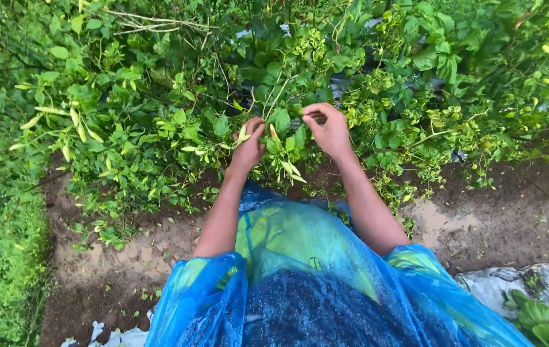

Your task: Harvesting ripe chilies from plants in an outdoor field by hand.

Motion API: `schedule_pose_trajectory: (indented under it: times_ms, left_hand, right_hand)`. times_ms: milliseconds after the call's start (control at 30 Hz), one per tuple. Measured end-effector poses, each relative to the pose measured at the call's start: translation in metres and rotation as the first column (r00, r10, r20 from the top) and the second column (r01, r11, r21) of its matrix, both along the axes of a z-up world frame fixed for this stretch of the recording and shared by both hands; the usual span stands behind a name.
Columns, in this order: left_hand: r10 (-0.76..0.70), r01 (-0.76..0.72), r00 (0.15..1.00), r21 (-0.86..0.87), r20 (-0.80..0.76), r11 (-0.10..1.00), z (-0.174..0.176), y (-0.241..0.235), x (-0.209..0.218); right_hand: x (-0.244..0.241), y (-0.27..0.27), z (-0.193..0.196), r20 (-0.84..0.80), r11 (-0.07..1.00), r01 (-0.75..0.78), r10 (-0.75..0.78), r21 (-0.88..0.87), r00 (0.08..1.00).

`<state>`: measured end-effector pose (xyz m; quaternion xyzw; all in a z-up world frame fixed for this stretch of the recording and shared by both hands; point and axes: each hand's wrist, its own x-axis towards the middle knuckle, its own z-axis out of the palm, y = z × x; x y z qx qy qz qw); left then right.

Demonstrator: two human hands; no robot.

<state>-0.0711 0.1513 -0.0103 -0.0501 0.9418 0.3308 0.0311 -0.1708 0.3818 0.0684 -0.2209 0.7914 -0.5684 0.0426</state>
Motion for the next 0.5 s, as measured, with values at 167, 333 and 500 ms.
schedule_pose_trajectory:
  times_ms: [167,333,500]
  left_hand:
    - [-0.028,0.03,0.999,-0.058,0.028,0.998,0.007,0.011,0.012]
    - [-0.057,0.058,0.998,-0.099,0.014,0.993,0.006,0.016,0.019]
    - [-0.06,0.07,0.996,-0.142,0.073,0.987,0.0,0.016,0.017]
  right_hand:
    - [0.018,-0.02,0.034,0.094,0.953,-0.296,0.29,0.06,0.953]
    - [0.025,-0.028,0.058,0.343,0.795,-0.557,0.468,0.239,0.815]
    - [0.025,-0.033,0.053,0.431,0.724,-0.622,0.479,0.298,0.765]
